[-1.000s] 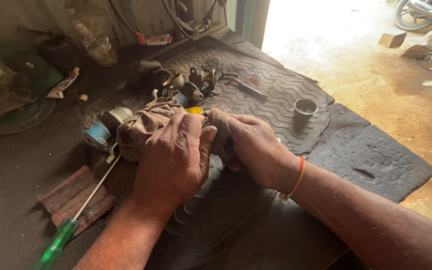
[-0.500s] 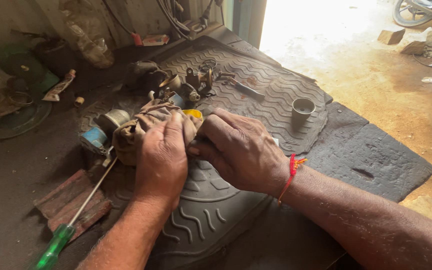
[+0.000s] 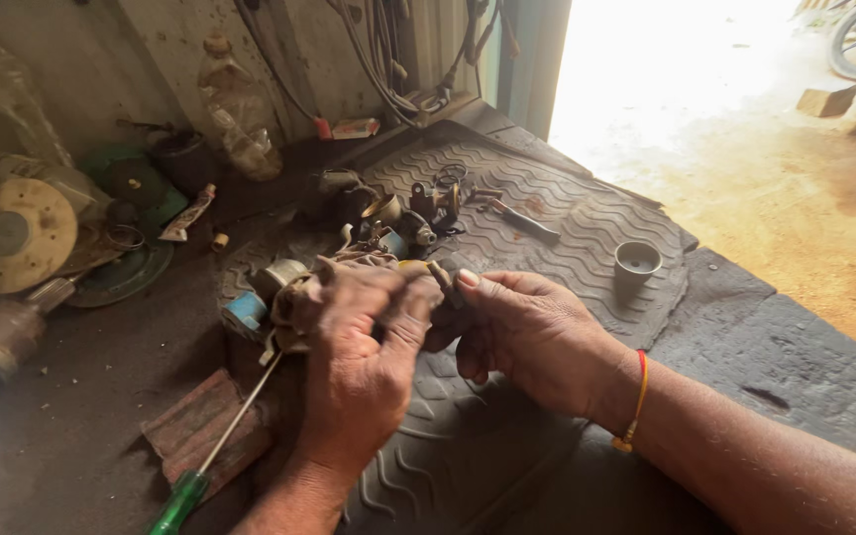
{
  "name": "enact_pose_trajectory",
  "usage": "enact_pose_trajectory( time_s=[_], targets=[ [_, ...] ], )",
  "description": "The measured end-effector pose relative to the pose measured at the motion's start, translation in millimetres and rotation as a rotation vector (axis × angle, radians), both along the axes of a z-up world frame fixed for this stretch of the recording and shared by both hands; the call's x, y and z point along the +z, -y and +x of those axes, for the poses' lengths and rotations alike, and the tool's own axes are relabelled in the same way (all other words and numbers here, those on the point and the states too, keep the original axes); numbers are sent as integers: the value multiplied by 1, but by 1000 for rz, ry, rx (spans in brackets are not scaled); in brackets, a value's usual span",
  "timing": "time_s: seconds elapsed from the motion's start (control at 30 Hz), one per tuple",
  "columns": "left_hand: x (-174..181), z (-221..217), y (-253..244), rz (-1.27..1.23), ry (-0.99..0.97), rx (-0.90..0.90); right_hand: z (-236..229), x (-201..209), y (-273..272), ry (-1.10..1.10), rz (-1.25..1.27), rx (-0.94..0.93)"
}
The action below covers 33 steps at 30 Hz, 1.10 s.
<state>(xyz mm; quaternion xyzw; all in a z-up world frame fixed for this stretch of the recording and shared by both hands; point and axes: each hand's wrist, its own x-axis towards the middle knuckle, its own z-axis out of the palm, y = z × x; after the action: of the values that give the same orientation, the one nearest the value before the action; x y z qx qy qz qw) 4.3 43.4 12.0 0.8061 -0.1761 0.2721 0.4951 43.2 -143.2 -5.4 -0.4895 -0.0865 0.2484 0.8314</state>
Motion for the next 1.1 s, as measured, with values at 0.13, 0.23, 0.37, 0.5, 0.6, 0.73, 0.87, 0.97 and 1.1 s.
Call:
enact_pose_trajectory(
  time_s=[0.13, 0.23, 0.37, 0.5, 0.6, 0.73, 0.87, 0.97, 1.1],
  targets=[
    [-8, -1, 6, -116, -50, -146, -1, -6, -6, -46, 8, 12],
    [-12, 4, 6, -300, -181, -240, -1, -5, -10, 36, -129, -43],
    [-16, 9, -2, -669, -482, -347, -12, 10, -12, 557, -766, -261],
    [-21, 14, -5, -656, -399, -358, -32, 31, -10, 1010, -944, -284],
    [-22, 19, -4, -590, -390, -335, -64, 46, 1, 1089, -625, -42],
    [-25, 15, -1, -501, -423, -276, -91, 54, 20, 1099, -727, -27],
    [-21, 14, 2, -525, -433, -330, -93, 46, 33, 1073, -798, -47],
    [-16, 12, 5, -433, -517, -220, -102, 47, 39, 1063, -824, -61],
    [-15, 8, 5, -312, -454, -251, -113, 51, 43, 1057, -852, -62]
  ],
)
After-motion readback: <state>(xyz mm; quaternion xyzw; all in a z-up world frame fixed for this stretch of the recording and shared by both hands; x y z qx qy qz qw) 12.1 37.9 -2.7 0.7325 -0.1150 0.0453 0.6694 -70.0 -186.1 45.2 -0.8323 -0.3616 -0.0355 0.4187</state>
